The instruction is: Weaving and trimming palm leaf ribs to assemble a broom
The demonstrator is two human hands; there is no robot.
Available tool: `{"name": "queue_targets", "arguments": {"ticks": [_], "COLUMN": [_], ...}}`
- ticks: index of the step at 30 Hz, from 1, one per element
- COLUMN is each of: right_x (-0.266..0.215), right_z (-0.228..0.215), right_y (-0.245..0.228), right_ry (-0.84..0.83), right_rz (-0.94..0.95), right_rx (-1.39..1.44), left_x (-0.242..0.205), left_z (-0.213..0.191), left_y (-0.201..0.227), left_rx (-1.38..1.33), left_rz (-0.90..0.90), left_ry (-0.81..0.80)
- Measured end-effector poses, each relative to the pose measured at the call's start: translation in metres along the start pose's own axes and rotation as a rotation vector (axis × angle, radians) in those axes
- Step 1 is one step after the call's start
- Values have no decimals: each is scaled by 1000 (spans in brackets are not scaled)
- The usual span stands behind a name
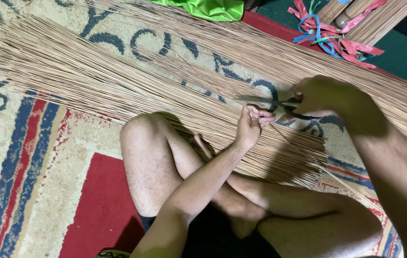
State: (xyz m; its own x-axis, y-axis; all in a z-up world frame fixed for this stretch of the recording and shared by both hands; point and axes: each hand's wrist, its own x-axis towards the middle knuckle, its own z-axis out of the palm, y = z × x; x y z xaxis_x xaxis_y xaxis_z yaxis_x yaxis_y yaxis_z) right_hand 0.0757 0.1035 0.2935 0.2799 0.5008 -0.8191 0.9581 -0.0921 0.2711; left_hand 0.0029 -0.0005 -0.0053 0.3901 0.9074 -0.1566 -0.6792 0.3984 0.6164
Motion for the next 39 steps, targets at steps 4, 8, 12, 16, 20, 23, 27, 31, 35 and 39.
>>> {"name": "queue_targets", "arguments": {"ticks": [4, 8, 12, 16, 20, 23, 27, 31, 35, 39], "right_x": [-7, -2, 9, 22, 27, 40, 29, 35, 40, 28], "right_z": [-4, 0, 5, 9, 11, 23, 18, 20, 21, 17], "right_y": [-2, -8, -11, -6, -4, 6, -1, -3, -1, -8], "right_ry": [-22, -59, -53, -61, -64, -12, 16, 27, 44, 87], "right_rz": [20, 18, 29, -2, -18, -66, -97, -108, -146, -150], "right_rx": [71, -87, -67, -130, -119, -46, 8, -23, -48, -125], "left_x": [-1, -1, -6, -6, -5, -7, -8, -7, -9, -13], "left_z": [6, 7, 13, 15, 14, 16, 15, 16, 16, 15], "left_y": [8, 5, 19, 23, 20, 18, 14, 16, 13, 6], "left_rx": [98, 181, 250, 298, 306, 265, 189, 204, 171, 130], "left_rz": [-11, -23, -64, -75, -61, -41, -34, -27, -46, -42], "left_ry": [32, 26, 22, 23, 13, 19, 35, 44, 42, 75]}}
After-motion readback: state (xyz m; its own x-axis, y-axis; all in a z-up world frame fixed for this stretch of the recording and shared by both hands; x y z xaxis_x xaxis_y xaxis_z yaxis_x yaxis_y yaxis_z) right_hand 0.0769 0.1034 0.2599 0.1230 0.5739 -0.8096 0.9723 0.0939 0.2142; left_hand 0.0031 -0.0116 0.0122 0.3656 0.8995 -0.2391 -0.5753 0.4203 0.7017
